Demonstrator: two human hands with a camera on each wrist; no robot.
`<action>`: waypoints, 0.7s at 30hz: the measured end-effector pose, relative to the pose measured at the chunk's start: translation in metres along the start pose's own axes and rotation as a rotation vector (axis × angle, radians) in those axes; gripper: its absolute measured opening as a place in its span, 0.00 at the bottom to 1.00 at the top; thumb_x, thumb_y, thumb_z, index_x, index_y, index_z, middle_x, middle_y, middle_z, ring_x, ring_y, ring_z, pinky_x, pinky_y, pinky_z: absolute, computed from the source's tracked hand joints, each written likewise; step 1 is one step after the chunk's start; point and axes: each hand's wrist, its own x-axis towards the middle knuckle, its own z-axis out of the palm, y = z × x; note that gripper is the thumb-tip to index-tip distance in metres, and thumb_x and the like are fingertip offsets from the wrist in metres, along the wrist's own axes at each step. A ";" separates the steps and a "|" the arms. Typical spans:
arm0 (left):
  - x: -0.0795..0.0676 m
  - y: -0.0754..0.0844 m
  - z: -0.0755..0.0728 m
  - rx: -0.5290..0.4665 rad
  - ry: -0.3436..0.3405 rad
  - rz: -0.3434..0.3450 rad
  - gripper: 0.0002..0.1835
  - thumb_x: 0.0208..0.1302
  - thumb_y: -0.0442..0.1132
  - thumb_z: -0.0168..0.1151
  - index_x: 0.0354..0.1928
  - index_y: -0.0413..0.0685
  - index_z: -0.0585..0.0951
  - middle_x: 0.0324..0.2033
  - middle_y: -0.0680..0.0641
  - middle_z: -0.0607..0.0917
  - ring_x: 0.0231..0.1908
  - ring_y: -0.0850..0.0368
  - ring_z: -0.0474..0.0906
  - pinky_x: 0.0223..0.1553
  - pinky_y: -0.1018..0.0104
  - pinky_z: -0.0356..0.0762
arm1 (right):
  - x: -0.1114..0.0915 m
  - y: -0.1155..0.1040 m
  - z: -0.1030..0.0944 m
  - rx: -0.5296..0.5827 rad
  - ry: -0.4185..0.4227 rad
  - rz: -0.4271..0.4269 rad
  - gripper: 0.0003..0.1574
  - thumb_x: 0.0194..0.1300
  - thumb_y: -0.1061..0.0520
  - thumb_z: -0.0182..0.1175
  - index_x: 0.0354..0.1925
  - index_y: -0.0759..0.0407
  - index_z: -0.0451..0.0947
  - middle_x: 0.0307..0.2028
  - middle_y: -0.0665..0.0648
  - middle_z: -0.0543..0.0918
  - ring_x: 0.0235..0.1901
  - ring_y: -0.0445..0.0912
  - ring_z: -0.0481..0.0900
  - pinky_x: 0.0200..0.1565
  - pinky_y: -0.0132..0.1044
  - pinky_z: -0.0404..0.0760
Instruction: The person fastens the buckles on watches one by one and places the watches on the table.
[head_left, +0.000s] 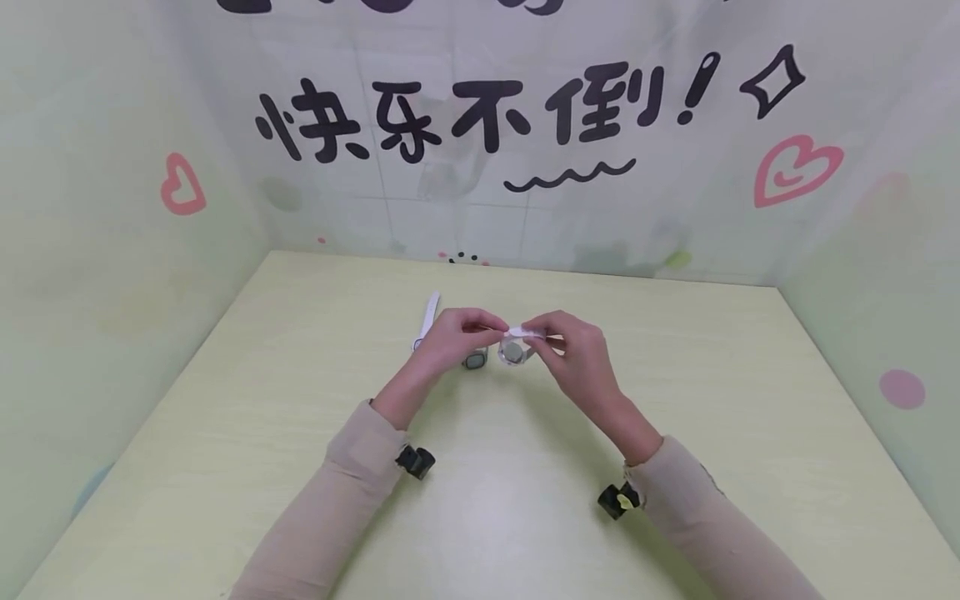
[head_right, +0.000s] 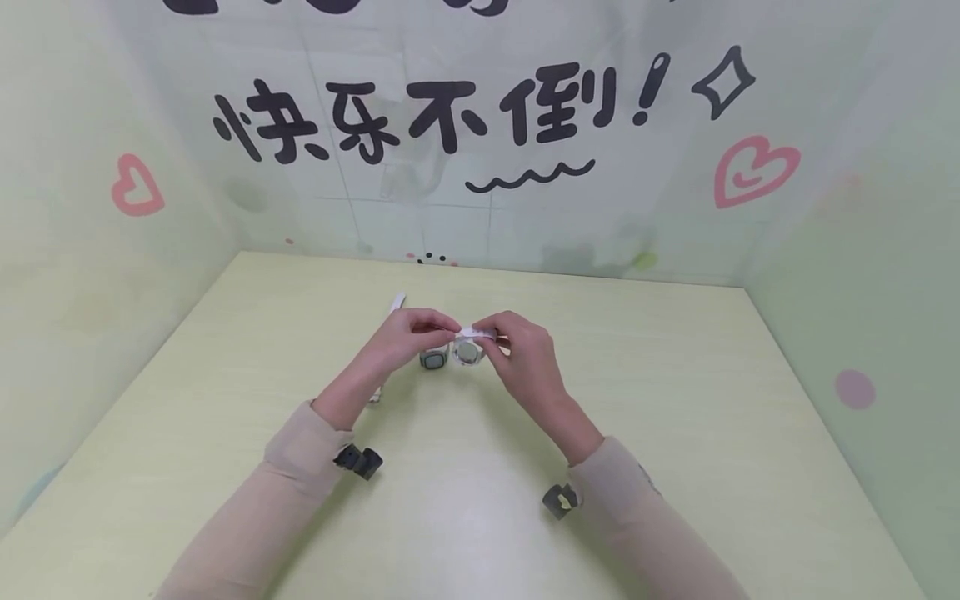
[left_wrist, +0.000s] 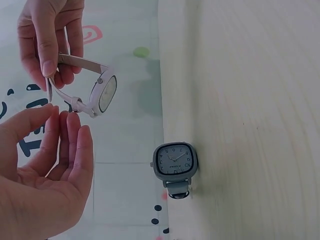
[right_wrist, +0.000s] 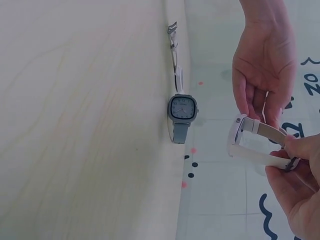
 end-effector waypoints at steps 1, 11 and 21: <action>0.000 0.000 0.000 -0.009 -0.001 0.000 0.12 0.68 0.38 0.63 0.50 0.41 0.84 0.49 0.41 0.87 0.52 0.41 0.81 0.58 0.48 0.77 | 0.000 0.000 0.000 0.002 0.003 0.000 0.10 0.61 0.64 0.68 0.43 0.63 0.84 0.39 0.59 0.88 0.41 0.49 0.89 0.42 0.38 0.88; 0.001 -0.003 0.001 -0.001 -0.029 0.019 0.13 0.68 0.36 0.63 0.52 0.40 0.82 0.49 0.40 0.86 0.47 0.54 0.83 0.52 0.63 0.81 | 0.001 -0.002 -0.002 0.013 0.017 0.000 0.09 0.62 0.64 0.68 0.43 0.63 0.84 0.39 0.59 0.88 0.41 0.49 0.89 0.41 0.38 0.88; -0.003 -0.004 0.004 0.022 -0.053 0.031 0.15 0.67 0.36 0.63 0.55 0.40 0.80 0.52 0.40 0.85 0.54 0.48 0.82 0.56 0.61 0.80 | 0.000 -0.003 -0.002 0.022 0.026 0.001 0.10 0.62 0.64 0.68 0.43 0.63 0.84 0.39 0.59 0.88 0.41 0.50 0.89 0.41 0.38 0.88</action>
